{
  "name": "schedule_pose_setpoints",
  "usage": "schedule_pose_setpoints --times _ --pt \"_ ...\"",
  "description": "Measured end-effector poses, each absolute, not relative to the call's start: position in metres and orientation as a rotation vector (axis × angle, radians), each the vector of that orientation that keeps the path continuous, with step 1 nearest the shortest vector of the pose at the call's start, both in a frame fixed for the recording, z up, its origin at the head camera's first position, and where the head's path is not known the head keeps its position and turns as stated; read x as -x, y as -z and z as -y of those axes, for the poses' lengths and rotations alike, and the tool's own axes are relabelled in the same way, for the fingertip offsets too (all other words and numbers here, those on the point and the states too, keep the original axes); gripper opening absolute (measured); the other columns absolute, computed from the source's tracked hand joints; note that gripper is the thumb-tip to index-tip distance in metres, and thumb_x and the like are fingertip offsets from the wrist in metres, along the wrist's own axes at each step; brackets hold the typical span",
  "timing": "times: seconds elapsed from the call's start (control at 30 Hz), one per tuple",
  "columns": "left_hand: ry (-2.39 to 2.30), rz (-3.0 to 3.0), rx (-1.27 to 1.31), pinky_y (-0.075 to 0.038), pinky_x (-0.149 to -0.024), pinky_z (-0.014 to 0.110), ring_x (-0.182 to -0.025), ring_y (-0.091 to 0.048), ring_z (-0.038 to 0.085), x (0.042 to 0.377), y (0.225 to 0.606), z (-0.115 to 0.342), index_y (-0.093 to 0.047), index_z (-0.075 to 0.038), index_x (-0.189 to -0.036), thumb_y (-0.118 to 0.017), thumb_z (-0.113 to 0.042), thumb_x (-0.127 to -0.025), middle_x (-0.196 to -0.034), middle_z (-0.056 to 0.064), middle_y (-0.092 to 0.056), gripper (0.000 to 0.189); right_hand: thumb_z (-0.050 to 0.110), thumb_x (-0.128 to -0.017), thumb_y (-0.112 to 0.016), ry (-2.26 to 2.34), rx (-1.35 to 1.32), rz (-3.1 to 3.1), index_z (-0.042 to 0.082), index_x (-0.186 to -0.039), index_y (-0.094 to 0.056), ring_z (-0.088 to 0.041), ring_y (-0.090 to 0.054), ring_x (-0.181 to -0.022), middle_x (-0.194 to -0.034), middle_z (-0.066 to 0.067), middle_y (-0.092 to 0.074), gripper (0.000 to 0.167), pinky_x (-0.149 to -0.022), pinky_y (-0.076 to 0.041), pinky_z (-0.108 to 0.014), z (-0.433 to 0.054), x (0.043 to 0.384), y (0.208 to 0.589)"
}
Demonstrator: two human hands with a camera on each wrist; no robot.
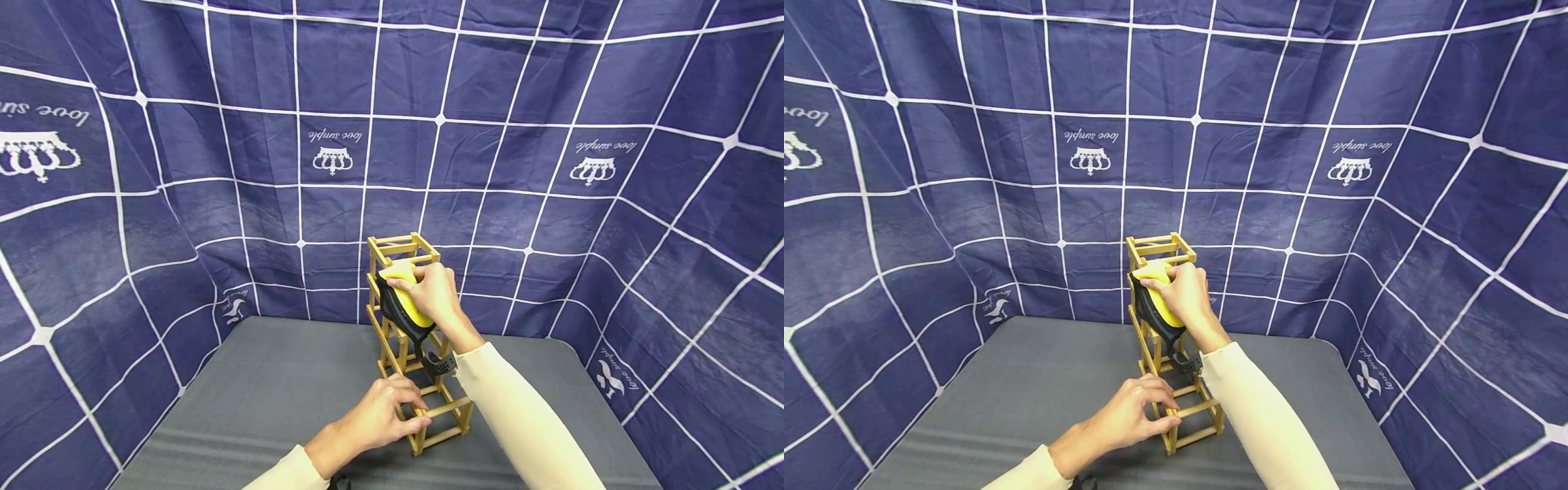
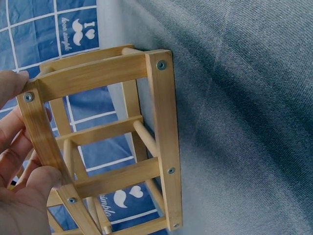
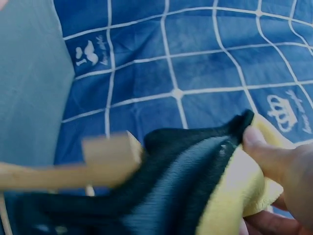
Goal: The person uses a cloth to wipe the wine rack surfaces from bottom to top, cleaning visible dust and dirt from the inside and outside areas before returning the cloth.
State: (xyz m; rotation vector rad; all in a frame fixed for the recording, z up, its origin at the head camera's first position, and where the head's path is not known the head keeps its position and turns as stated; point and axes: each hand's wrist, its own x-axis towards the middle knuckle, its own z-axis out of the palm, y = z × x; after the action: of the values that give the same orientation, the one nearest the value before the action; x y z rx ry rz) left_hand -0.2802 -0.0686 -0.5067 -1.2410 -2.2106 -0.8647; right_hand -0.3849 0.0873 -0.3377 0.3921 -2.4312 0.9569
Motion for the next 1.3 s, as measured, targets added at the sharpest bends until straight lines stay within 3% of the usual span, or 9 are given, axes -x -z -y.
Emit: schedule_pose_setpoints --times 0.2,0.37,0.53,0.7,0.93,1.03,1.13,1.2,1.3 --pt "0.856 2.185 1.258 -0.065 -0.097 0.021 -0.103 -0.079 0.01 0.282 0.508 0.067 -0.091 -0.017 -0.101 -0.096 -0.027 -0.098 -0.104 -0.005 -0.087 0.012 0.045 -0.102 -0.092 -1.031 -0.501 2.52 0.014 -0.071 -0.072 -0.013 -0.055 -0.062 -0.065 0.008 -0.063 0.047 -0.056 -0.042 -0.025 -0.081 0.387 0.341" --pt "0.853 2.188 1.257 -0.066 -0.098 0.024 -0.105 -0.08 0.011 0.282 0.508 0.067 -0.091 -0.016 -0.101 -0.096 -0.027 -0.099 -0.105 -0.004 -0.087 0.013 0.033 -0.1 -0.093 -1.155 -0.501 2.516 0.015 -0.076 -0.072 -0.008 -0.056 -0.063 -0.07 0.008 -0.07 0.037 -0.055 -0.045 -0.022 -0.082 0.389 0.343" --pt "0.857 2.179 1.256 -0.067 -0.098 0.024 -0.104 -0.08 0.012 0.282 0.509 0.068 -0.091 -0.016 -0.102 -0.096 -0.026 -0.098 -0.106 -0.002 -0.088 0.012 0.042 -0.095 -0.098 -1.049 -0.452 2.424 0.015 -0.071 -0.074 -0.011 -0.051 -0.059 -0.063 0.01 -0.056 0.044 -0.055 -0.041 -0.025 -0.072 0.396 0.35" --pt "0.878 2.174 1.269 -0.066 -0.097 0.021 -0.103 -0.08 0.011 0.283 0.509 0.066 -0.091 -0.016 -0.103 -0.095 -0.025 -0.099 -0.106 -0.003 -0.088 0.011 0.045 -0.093 -0.1 -1.003 -0.355 2.401 0.016 -0.071 -0.08 -0.015 -0.057 -0.061 -0.063 0.008 -0.067 0.041 -0.057 -0.043 -0.026 -0.062 0.398 0.356" --pt "0.876 2.202 1.249 -0.066 -0.098 0.023 -0.105 -0.08 0.011 0.281 0.509 0.068 -0.092 -0.016 -0.103 -0.095 -0.026 -0.099 -0.106 -0.002 -0.088 0.012 0.04 -0.089 -0.103 -0.891 -0.329 2.52 0.02 -0.056 -0.055 -0.017 -0.049 -0.061 -0.057 0.01 -0.046 0.062 -0.054 -0.035 -0.025 -0.059 0.398 0.36" --pt "0.873 2.207 1.242 -0.066 -0.098 0.023 -0.104 -0.08 0.011 0.28 0.508 0.068 -0.092 -0.016 -0.103 -0.096 -0.025 -0.097 -0.106 -0.002 -0.088 0.011 0.039 -0.089 -0.103 -0.936 -0.325 2.483 0.017 -0.062 -0.071 -0.016 -0.055 -0.063 -0.059 0.008 -0.059 0.048 -0.054 -0.039 -0.024 -0.058 0.397 0.359" --pt "0.865 2.207 1.237 -0.066 -0.097 0.023 -0.104 -0.079 0.011 0.28 0.507 0.068 -0.092 -0.017 -0.102 -0.096 -0.026 -0.096 -0.105 -0.002 -0.088 0.011 0.038 -0.091 -0.101 -1.008 -0.325 2.41 0.016 -0.082 -0.091 -0.016 -0.063 -0.065 -0.07 0.004 -0.077 0.026 -0.056 -0.046 -0.024 -0.059 0.396 0.358" --pt "0.864 2.211 1.232 -0.066 -0.097 0.023 -0.104 -0.079 0.011 0.279 0.507 0.067 -0.092 -0.017 -0.101 -0.097 -0.026 -0.096 -0.104 -0.003 -0.088 0.011 0.037 -0.093 -0.1 -1.041 -0.333 2.369 0.016 -0.095 -0.095 -0.016 -0.067 -0.067 -0.079 0.001 -0.085 0.022 -0.058 -0.05 -0.024 -0.061 0.396 0.358" --pt "0.875 2.23 1.226 -0.066 -0.099 0.025 -0.106 -0.08 0.012 0.278 0.506 0.066 -0.092 -0.016 -0.101 -0.096 -0.025 -0.096 -0.105 -0.002 -0.088 0.012 0.038 -0.094 -0.099 -1.04 -0.353 2.361 0.016 -0.096 -0.095 -0.017 -0.067 -0.066 -0.079 -0.001 -0.085 0.022 -0.057 -0.051 -0.025 -0.067 0.394 0.357"
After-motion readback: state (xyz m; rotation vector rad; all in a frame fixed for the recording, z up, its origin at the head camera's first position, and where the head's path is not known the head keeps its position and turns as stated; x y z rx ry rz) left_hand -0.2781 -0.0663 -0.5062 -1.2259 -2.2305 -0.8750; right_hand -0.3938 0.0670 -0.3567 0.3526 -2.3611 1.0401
